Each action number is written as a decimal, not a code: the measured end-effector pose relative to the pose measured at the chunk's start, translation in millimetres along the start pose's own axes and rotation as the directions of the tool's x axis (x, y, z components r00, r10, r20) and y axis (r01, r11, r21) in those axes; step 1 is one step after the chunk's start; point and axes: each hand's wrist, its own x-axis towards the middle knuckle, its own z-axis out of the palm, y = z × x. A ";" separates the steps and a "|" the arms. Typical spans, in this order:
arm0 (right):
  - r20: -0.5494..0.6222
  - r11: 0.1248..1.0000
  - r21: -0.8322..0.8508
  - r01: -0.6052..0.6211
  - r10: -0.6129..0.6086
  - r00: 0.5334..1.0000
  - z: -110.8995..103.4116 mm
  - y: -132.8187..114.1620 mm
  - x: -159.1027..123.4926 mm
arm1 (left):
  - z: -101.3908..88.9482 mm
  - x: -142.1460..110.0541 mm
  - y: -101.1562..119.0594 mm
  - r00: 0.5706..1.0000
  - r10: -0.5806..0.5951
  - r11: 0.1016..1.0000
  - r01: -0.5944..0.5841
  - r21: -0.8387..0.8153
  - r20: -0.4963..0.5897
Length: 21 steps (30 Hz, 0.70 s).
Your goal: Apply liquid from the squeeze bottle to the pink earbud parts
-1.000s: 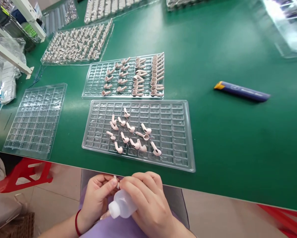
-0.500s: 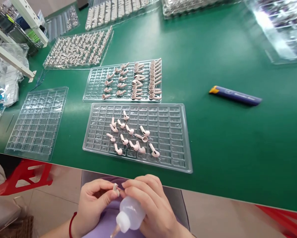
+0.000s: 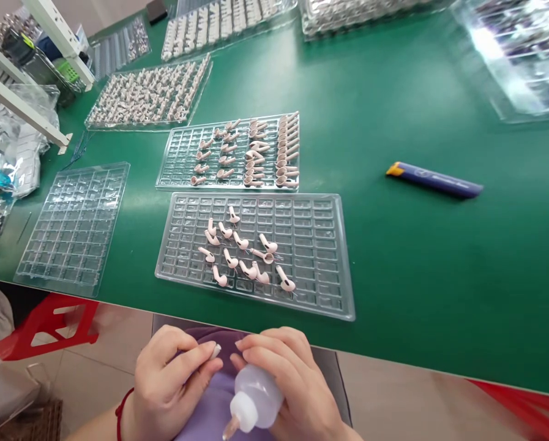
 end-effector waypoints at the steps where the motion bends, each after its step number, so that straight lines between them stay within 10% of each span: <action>1: -0.001 1.000 -0.001 -0.003 0.003 1.000 -0.2 0.0 0.3 | -0.3 0.3 0.3 1.000 0.005 1.000 -0.005 0.006 -0.001; 21: 0.065 0.993 0.079 0.092 -0.097 0.993 3.8 -3.6 -1.5 | -0.1 4.2 6.8 0.998 0.056 0.994 -0.059 0.095 0.036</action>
